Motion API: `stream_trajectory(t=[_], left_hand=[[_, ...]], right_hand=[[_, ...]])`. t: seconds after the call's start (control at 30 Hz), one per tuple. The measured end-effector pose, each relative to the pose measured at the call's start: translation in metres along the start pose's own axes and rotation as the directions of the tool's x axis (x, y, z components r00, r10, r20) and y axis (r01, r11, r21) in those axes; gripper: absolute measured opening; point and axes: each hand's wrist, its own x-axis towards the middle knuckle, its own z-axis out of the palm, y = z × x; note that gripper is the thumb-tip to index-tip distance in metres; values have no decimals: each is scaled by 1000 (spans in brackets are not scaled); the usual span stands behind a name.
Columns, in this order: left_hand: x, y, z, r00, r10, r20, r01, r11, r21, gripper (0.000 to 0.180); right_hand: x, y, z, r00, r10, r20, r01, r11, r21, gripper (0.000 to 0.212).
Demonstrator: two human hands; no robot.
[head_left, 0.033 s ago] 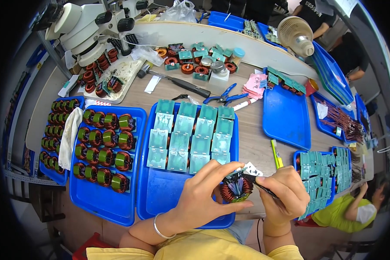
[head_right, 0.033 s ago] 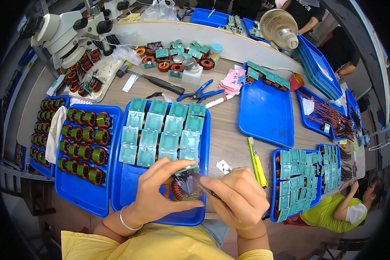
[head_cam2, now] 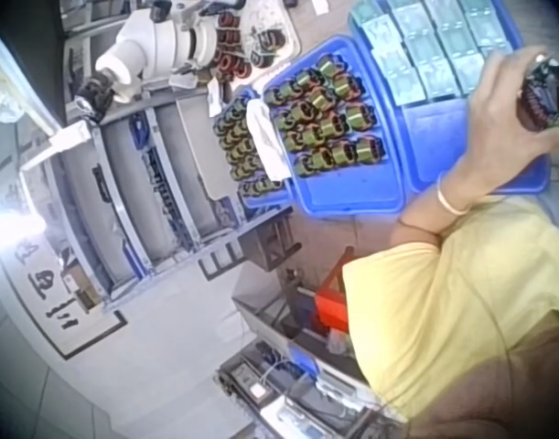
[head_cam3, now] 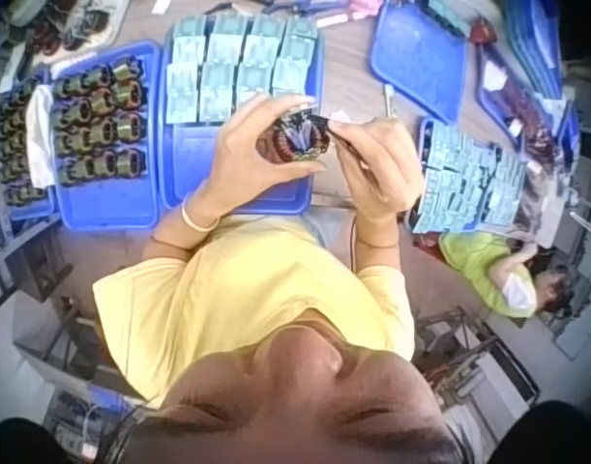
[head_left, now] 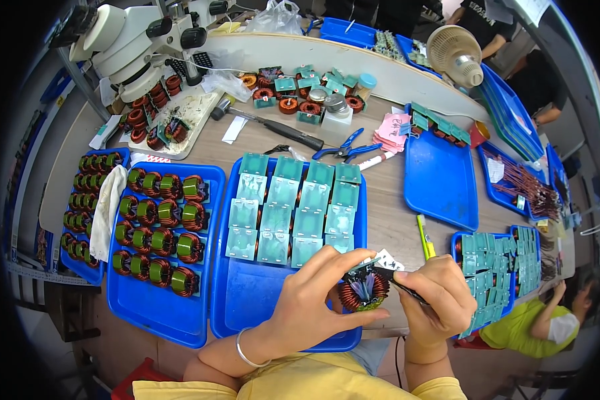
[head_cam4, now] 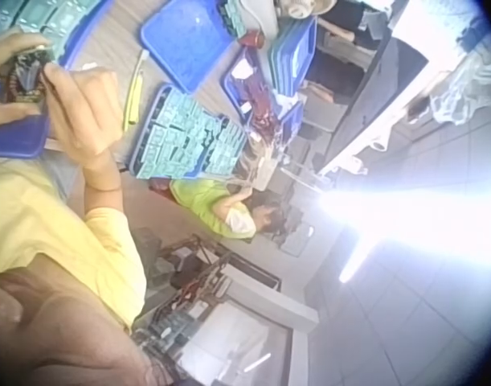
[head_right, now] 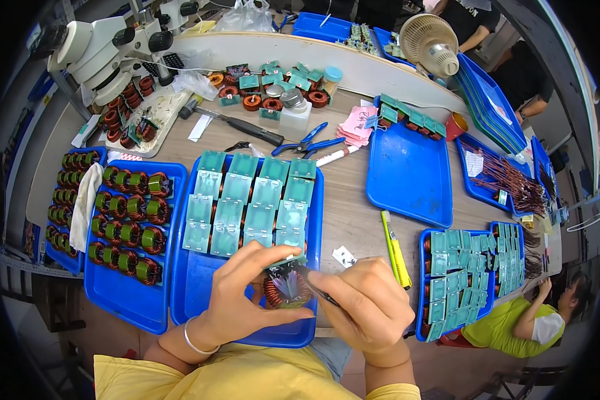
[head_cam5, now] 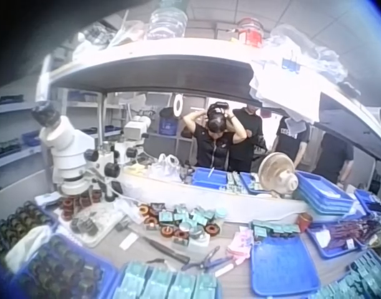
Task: Assembling toroidal inductors onto printed circuit boards at an assembly station.
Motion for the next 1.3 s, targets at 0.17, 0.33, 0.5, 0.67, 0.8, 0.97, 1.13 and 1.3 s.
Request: stream_trajectory(t=[0.17,0.33,0.5,0.67,0.8,0.97,1.13,1.3], left_hand=[[-1,-2,1,999,46,-17,-45,998,38,63],[0,-1,-1,1000,25,-7,-25,999,42,63],[0,-4,2,997,59,-41,-58,998,29,65],[1,1,0,1000,14,-11,-13,998,56,65],[0,-1,1,999,32,-30,-31,999,42,65],[2,2,-1,998,68,4,-68,994,88,62],[1,-1,-1,996,86,-10,-84,991,104,61],[0,0,-1,997,73,-2,-73,991,109,62]], right_hand=[[0,2,2,1000,-3,-9,3,1000,14,25],[0,0,0,1000,-2,7,2,1000,6,25],[0,0,-1,1000,-16,16,16,1000,13,24],[-2,0,1,998,-54,22,55,998,-16,26],[-3,2,-6,984,-109,138,115,993,-33,31],[-3,3,-7,981,-127,147,134,990,-33,32],[-2,3,-6,974,-135,180,139,990,-6,32],[-2,3,-5,986,-121,112,114,991,64,28]])
